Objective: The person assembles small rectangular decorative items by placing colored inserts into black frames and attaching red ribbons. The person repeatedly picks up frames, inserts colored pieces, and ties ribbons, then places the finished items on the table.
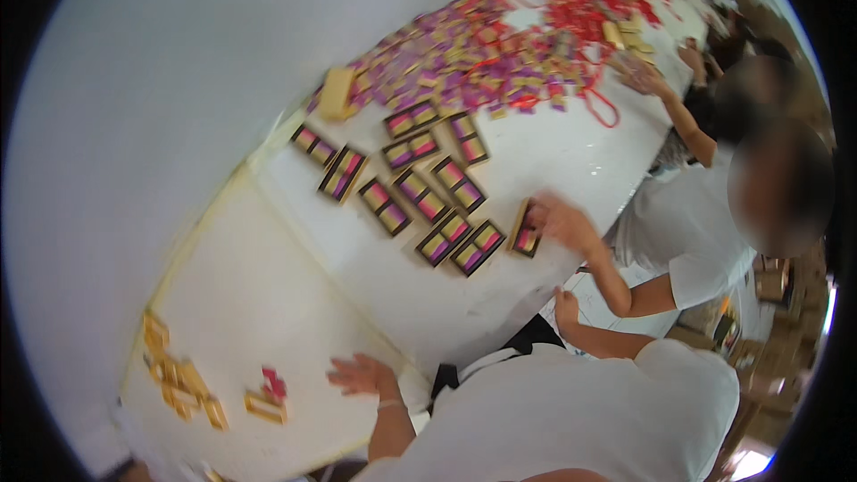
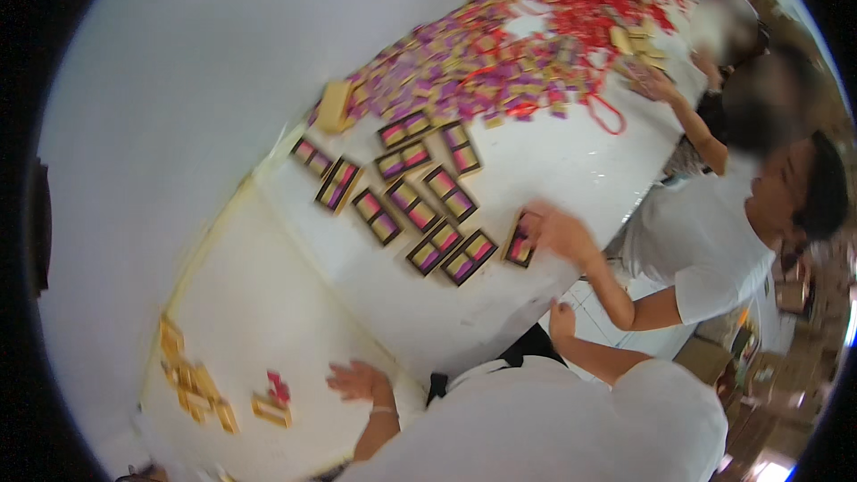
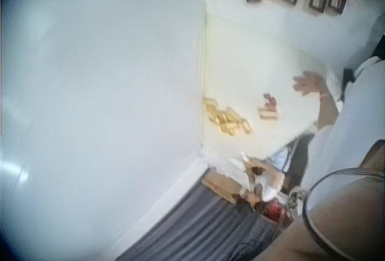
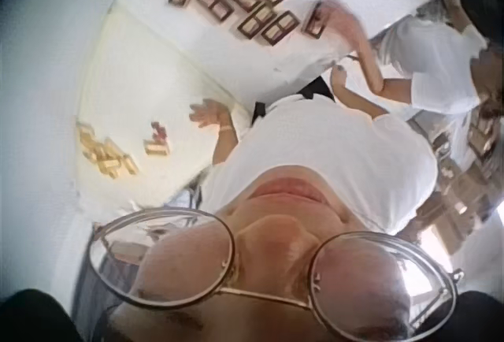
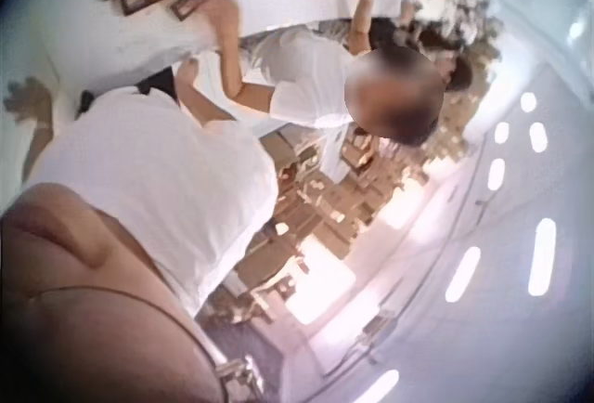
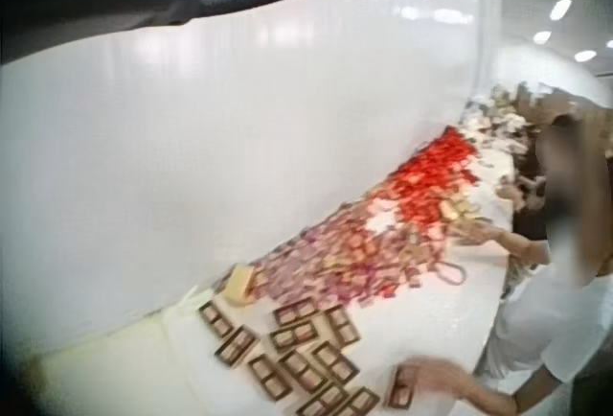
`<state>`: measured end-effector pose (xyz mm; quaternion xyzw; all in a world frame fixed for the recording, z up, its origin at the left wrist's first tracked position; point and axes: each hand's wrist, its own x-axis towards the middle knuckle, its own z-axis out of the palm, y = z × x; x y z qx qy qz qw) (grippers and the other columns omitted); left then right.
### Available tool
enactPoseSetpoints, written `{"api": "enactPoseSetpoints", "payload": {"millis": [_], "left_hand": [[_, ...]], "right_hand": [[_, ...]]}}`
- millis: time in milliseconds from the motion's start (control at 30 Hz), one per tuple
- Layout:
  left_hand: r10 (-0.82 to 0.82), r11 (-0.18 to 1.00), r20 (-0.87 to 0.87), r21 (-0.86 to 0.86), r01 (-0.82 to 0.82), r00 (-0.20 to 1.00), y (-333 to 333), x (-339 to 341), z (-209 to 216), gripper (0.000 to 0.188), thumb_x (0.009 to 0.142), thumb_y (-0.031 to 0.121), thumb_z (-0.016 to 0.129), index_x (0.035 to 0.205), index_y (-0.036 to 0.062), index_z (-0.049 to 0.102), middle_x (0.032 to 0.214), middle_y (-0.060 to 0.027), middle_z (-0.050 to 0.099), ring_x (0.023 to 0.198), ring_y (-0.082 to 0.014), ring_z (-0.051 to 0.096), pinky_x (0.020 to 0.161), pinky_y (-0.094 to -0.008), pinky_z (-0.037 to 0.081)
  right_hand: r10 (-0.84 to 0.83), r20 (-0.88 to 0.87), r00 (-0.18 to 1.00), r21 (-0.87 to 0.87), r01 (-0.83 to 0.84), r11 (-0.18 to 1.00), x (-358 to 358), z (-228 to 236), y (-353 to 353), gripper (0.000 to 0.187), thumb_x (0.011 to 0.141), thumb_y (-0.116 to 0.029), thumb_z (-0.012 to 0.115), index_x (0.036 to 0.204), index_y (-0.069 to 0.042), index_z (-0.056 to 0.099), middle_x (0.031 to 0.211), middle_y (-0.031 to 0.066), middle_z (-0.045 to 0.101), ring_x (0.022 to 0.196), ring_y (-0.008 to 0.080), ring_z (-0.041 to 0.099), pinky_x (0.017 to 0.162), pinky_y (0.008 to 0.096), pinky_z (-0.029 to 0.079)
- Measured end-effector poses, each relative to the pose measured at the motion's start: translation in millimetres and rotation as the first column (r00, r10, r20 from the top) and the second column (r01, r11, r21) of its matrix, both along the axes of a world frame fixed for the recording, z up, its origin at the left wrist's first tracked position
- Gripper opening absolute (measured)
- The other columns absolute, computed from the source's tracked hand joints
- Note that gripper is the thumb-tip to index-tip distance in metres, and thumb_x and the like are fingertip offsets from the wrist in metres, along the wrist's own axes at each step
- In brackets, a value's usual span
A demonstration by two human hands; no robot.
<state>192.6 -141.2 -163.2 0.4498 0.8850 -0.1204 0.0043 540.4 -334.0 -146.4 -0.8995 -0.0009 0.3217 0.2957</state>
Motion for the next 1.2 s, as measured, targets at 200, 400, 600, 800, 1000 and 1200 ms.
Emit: {"api": "enactPoseSetpoints", "payload": {"millis": [200,400,600,800,1000,1200], "left_hand": [[0.018,0.996,0.072,0.081,-0.024,0.997,-9.1,9.5,20.4,0.057,0.090,0.042,0.034,0.137,0.0150,0.020,0.140,-0.0190,0.018,0.132,-0.0306,0.012,0.098,-0.0593,0.016],[-0.059,0.983,0.125,0.181,0.035,0.990,-1.3,1.9,6.6,0.057,0.088,0.040,0.038,0.136,0.0123,0.025,0.141,-0.0201,0.016,0.133,-0.0310,0.010,0.101,-0.0562,0.011],[-0.046,0.974,0.222,0.226,-0.006,0.974,-0.1,1.4,22.5,0.058,0.086,0.038,0.041,0.135,0.0113,0.026,0.141,-0.0195,0.013,0.133,-0.0308,0.006,0.104,-0.0520,0.003],[-0.043,0.968,0.248,0.251,-0.021,0.968,-5.0,-1.6,17.7,0.058,0.084,0.038,0.043,0.134,0.0117,0.027,0.140,-0.0200,0.014,0.132,-0.0333,0.006,0.104,-0.0532,0.002],[-0.044,0.964,0.199,0.265,-0.011,0.979,-7.5,-2.0,15.5,0.058,0.085,0.040,0.043,0.135,0.0157,0.026,0.141,-0.0184,0.016,0.132,-0.0309,0.008,0.104,-0.0540,0.004],[-0.090,0.960,0.225,0.278,0.024,0.970,-9.0,-0.6,15.1,0.058,0.086,0.040,0.041,0.135,0.0132,0.025,0.141,-0.0205,0.013,0.133,-0.0328,0.005,0.103,-0.0554,0.002]], "right_hand": [[0.745,0.556,0.369,0.374,-0.911,0.173,13.0,106.0,238.1,0.019,0.083,-0.016,0.052,0.072,-0.001,0.052,0.064,0.0145,0.051,0.056,0.0285,0.050,0.051,0.0386,0.039],[0.712,0.638,0.294,-0.212,-0.821,0.530,101.7,52.0,479.4,0.046,0.068,-0.031,0.062,0.100,0.000,0.051,0.098,0.0210,0.052,0.093,0.0344,0.052,0.073,0.0436,0.046],[0.652,0.706,0.277,-0.356,-0.657,0.664,110.6,10.7,532.1,0.067,0.073,-0.054,0.055,0.121,-0.008,0.043,0.126,0.0191,0.039,0.119,0.0325,0.037,0.094,0.0561,0.027],[0.691,0.723,0.022,-0.476,-0.709,0.520,122.0,7.1,536.3,0.035,0.076,-0.029,0.054,0.102,-0.006,0.053,0.097,0.0172,0.059,0.096,0.0323,0.055,0.085,0.0503,0.038],[0.736,0.550,-0.395,-0.650,-0.756,0.080,116.7,43.1,497.7,0.014,0.076,-0.012,0.051,0.073,-0.005,0.063,0.077,0.0115,0.064,0.075,0.0256,0.063,0.061,0.0366,0.050],[0.626,0.669,-0.401,-0.637,-0.742,0.206,136.9,76.0,468.4,0.013,0.078,-0.017,0.053,0.080,-0.006,0.059,0.077,0.0113,0.061,0.074,0.0271,0.061,0.059,0.0369,0.048]]}}
